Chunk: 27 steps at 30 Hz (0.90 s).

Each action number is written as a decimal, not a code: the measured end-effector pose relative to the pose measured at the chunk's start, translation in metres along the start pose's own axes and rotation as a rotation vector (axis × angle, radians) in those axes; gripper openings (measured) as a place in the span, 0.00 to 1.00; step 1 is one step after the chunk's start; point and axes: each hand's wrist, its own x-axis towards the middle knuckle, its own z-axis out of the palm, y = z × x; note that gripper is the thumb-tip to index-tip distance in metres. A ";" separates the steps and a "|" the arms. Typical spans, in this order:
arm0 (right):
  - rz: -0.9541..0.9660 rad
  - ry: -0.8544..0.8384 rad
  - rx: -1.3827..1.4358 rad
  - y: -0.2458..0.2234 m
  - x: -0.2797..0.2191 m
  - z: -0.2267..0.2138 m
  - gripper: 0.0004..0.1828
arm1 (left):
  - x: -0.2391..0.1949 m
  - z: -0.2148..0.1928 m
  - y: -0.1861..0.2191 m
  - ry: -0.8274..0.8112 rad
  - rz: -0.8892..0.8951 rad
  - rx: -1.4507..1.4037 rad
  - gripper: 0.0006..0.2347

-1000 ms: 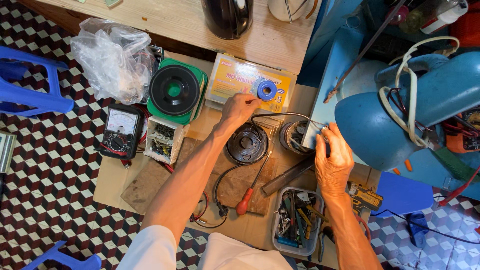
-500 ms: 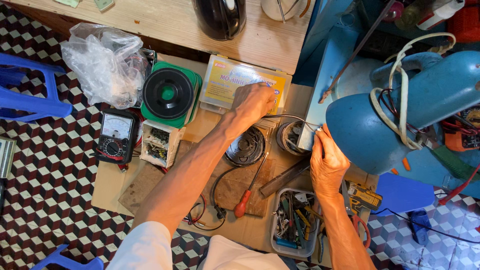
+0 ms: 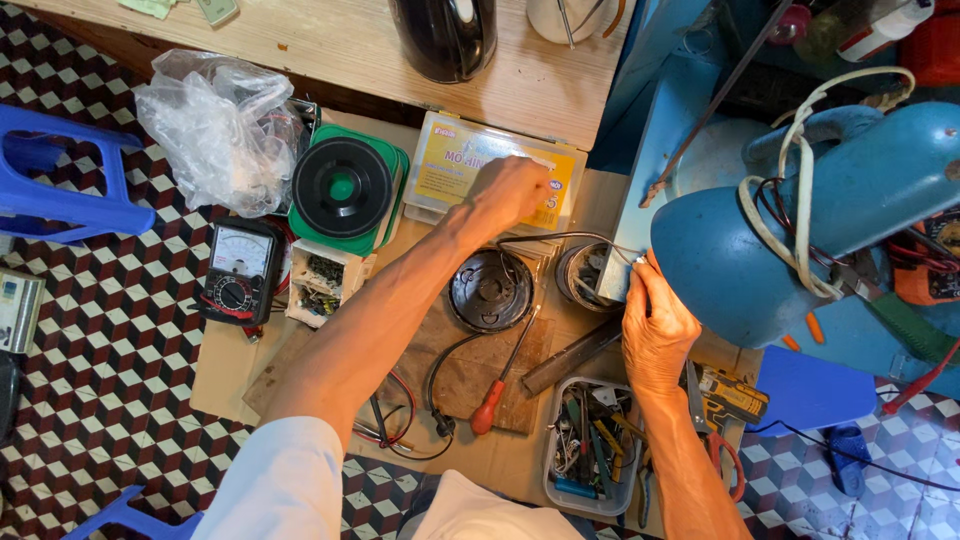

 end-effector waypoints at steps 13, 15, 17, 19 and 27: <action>0.004 0.018 0.007 -0.002 -0.001 -0.001 0.08 | -0.020 -0.015 -0.042 0.214 -0.659 -1.222 0.21; -0.008 0.016 0.007 -0.001 0.000 -0.001 0.08 | -0.024 -0.018 -0.033 0.293 -0.589 -1.134 0.19; -0.007 0.004 0.006 -0.001 -0.001 -0.001 0.08 | -0.032 -0.020 -0.024 0.395 -0.339 -0.851 0.17; -0.008 0.001 0.005 0.000 0.000 -0.001 0.08 | -0.041 -0.023 -0.017 0.493 -0.208 -0.747 0.19; -0.015 0.005 -0.014 0.001 -0.002 -0.001 0.08 | -0.097 0.008 -0.043 0.534 -0.357 -0.234 0.16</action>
